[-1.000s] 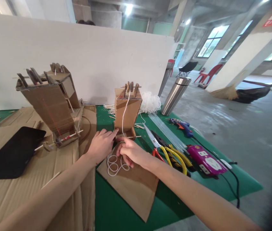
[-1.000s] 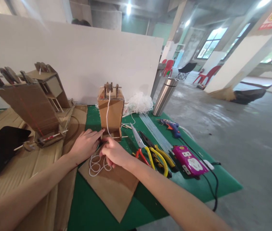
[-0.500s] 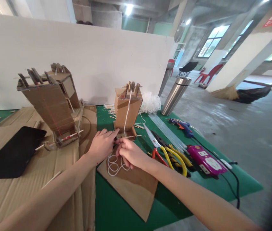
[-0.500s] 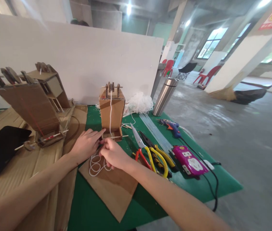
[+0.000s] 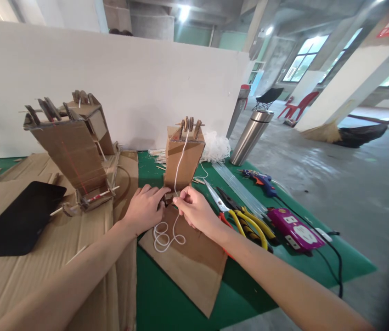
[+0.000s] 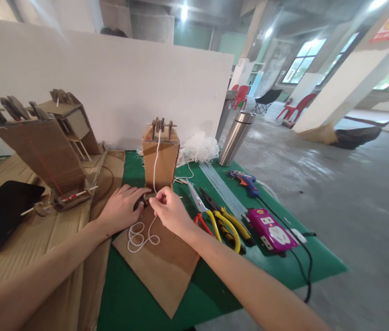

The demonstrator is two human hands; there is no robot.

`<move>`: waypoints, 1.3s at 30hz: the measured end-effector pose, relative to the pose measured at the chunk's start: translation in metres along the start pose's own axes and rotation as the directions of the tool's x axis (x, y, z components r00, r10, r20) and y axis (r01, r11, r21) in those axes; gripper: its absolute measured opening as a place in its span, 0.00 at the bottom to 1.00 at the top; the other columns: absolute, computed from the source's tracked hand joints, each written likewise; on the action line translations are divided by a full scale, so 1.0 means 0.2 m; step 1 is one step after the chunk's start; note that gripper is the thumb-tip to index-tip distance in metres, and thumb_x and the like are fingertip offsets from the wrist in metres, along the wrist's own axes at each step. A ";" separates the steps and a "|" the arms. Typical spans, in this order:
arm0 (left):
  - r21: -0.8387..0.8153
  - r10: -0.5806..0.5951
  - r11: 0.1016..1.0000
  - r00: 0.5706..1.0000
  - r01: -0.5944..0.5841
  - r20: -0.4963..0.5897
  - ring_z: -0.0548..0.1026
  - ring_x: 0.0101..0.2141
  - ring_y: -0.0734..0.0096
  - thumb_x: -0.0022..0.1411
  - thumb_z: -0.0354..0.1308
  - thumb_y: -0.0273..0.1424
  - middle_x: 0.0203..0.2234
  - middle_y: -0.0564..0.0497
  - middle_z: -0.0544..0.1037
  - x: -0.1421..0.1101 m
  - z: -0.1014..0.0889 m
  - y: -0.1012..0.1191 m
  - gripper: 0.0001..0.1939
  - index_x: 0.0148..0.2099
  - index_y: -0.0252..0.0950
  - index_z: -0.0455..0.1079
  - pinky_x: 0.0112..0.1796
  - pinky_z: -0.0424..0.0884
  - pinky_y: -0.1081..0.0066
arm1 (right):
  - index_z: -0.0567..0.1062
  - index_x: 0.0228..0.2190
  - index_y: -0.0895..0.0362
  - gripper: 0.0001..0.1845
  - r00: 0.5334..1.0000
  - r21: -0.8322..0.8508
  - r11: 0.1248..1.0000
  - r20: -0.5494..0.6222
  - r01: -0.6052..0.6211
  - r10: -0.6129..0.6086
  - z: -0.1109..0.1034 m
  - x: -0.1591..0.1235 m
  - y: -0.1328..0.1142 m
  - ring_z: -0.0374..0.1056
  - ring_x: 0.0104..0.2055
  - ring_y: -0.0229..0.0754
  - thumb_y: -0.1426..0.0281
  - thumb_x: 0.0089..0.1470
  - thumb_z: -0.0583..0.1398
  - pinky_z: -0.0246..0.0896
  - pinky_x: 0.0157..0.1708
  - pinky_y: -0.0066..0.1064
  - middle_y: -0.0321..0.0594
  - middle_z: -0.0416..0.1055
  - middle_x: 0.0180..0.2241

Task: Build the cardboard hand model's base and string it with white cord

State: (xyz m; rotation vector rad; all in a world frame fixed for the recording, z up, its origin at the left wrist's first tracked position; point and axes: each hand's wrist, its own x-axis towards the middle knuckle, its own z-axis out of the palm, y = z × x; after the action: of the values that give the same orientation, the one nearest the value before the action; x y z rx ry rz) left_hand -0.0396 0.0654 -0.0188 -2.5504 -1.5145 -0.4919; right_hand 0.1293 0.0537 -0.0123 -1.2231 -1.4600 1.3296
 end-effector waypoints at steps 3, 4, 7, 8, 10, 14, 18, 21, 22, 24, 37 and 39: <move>-0.010 -0.013 1.000 1.000 0.013 -0.015 0.68 0.41 0.58 0.57 0.54 0.29 0.36 0.49 0.76 0.00 -0.02 0.02 0.19 0.52 0.41 0.67 0.41 0.65 0.61 | 0.58 0.27 0.53 0.13 0.998 0.076 0.995 -0.008 0.070 -0.069 -0.02 0.00 -0.01 0.50 0.08 0.27 0.61 0.53 0.57 0.42 0.06 0.19 0.23 0.63 0.17; -0.009 -0.017 1.000 1.000 0.016 -0.019 0.68 0.41 0.58 0.57 0.54 0.30 0.36 0.49 0.75 0.00 -0.02 0.02 0.18 0.51 0.42 0.68 0.40 0.65 0.61 | 0.59 0.27 0.53 0.14 0.996 0.092 0.992 -0.011 0.088 -0.087 -0.02 0.00 -0.02 0.50 0.09 0.27 0.60 0.53 0.58 0.42 0.07 0.19 0.24 0.63 0.18; 0.004 -0.014 1.000 0.999 0.014 -0.031 0.68 0.40 0.59 0.60 0.54 0.33 0.35 0.48 0.73 0.00 -0.02 0.03 0.14 0.49 0.44 0.70 0.39 0.65 0.62 | 0.61 0.28 0.54 0.14 0.993 0.100 0.988 -0.023 0.119 -0.117 -0.03 0.00 -0.02 0.51 0.10 0.26 0.59 0.53 0.58 0.44 0.08 0.19 0.26 0.64 0.19; 0.012 -0.011 1.000 0.999 0.011 -0.038 0.67 0.40 0.60 0.61 0.53 0.34 0.36 0.48 0.73 0.00 -0.02 0.03 0.13 0.48 0.45 0.70 0.38 0.65 0.63 | 0.61 0.28 0.54 0.14 0.992 0.095 0.988 -0.025 0.125 -0.123 -0.03 0.00 -0.02 0.51 0.10 0.26 0.59 0.53 0.58 0.44 0.08 0.19 0.27 0.65 0.19; 0.037 -0.004 0.999 0.999 0.006 -0.051 0.67 0.40 0.60 0.62 0.52 0.34 0.37 0.47 0.72 0.01 -0.01 0.04 0.11 0.46 0.44 0.71 0.38 0.65 0.63 | 0.63 0.28 0.55 0.13 0.991 0.083 0.988 -0.031 0.132 -0.130 -0.03 0.00 -0.02 0.52 0.11 0.27 0.59 0.53 0.58 0.46 0.08 0.20 0.28 0.65 0.20; 0.087 -0.008 0.996 0.998 0.014 -0.070 0.65 0.40 0.59 0.62 0.51 0.32 0.38 0.46 0.70 0.03 -0.02 0.05 0.09 0.41 0.43 0.73 0.38 0.65 0.63 | 0.64 0.29 0.55 0.13 0.990 0.081 0.987 -0.038 0.140 -0.138 -0.03 -0.01 -0.03 0.56 0.14 0.28 0.59 0.53 0.57 0.48 0.10 0.20 0.31 0.67 0.23; 0.104 -0.007 0.994 0.999 0.012 -0.050 0.64 0.41 0.59 0.59 0.54 0.30 0.38 0.46 0.69 0.04 -0.04 0.07 0.06 0.37 0.41 0.73 0.37 0.65 0.63 | 0.65 0.30 0.56 0.13 0.990 0.086 0.987 -0.027 0.139 -0.137 -0.04 -0.01 -0.04 0.58 0.15 0.30 0.58 0.54 0.56 0.48 0.09 0.20 0.34 0.69 0.25; 0.109 -0.015 0.994 0.999 0.018 -0.032 0.64 0.41 0.58 0.59 0.55 0.30 0.38 0.46 0.69 0.05 -0.05 0.09 0.06 0.35 0.40 0.73 0.37 0.66 0.63 | 0.66 0.30 0.56 0.14 0.986 0.093 0.982 -0.034 0.163 -0.161 -0.06 -0.01 -0.05 0.59 0.15 0.30 0.58 0.55 0.55 0.48 0.08 0.20 0.34 0.69 0.25; 0.107 -0.019 0.994 0.999 0.022 -0.032 0.64 0.41 0.58 0.59 0.54 0.30 0.38 0.46 0.69 0.05 -0.05 0.09 0.06 0.35 0.40 0.73 0.37 0.66 0.63 | 0.66 0.30 0.56 0.14 0.983 0.094 0.979 -0.040 0.180 -0.177 -0.07 -0.01 -0.07 0.59 0.15 0.30 0.58 0.56 0.54 0.48 0.08 0.20 0.34 0.69 0.24; 0.097 -0.026 0.995 0.999 0.030 -0.042 0.64 0.41 0.58 0.60 0.53 0.31 0.38 0.46 0.69 0.06 -0.04 0.09 0.07 0.36 0.40 0.73 0.37 0.67 0.63 | 0.66 0.29 0.56 0.13 0.975 0.085 0.972 -0.058 0.221 -0.217 -0.10 -0.02 -0.10 0.59 0.15 0.31 0.58 0.57 0.54 0.49 0.09 0.20 0.33 0.69 0.23; 0.040 -0.080 0.996 0.990 0.085 -0.113 0.65 0.41 0.60 0.60 0.54 0.29 0.37 0.47 0.70 0.05 0.01 0.07 0.06 0.34 0.40 0.72 0.37 0.68 0.63 | 0.72 0.22 0.58 0.17 0.682 -0.303 0.949 -0.712 -0.085 -0.166 -1.01 -0.29 -0.15 0.60 0.19 0.33 0.57 0.44 0.66 0.57 0.20 0.28 0.37 0.68 0.20; 0.041 -0.076 0.996 0.990 0.081 -0.122 0.65 0.41 0.60 0.60 0.54 0.29 0.37 0.47 0.70 0.05 0.01 0.07 0.06 0.34 0.40 0.72 0.37 0.68 0.63 | 0.71 0.21 0.57 0.16 0.580 -0.302 0.932 -0.803 -0.200 -0.136 -1.21 -0.31 -0.08 0.61 0.19 0.34 0.59 0.44 0.66 0.59 0.21 0.30 0.37 0.68 0.20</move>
State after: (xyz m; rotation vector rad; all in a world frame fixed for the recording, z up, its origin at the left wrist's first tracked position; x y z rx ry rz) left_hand -0.0216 0.0676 -0.0173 -2.3878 -1.5691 -0.6022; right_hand 0.3737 0.0476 0.0390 -1.7902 -0.9780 0.3299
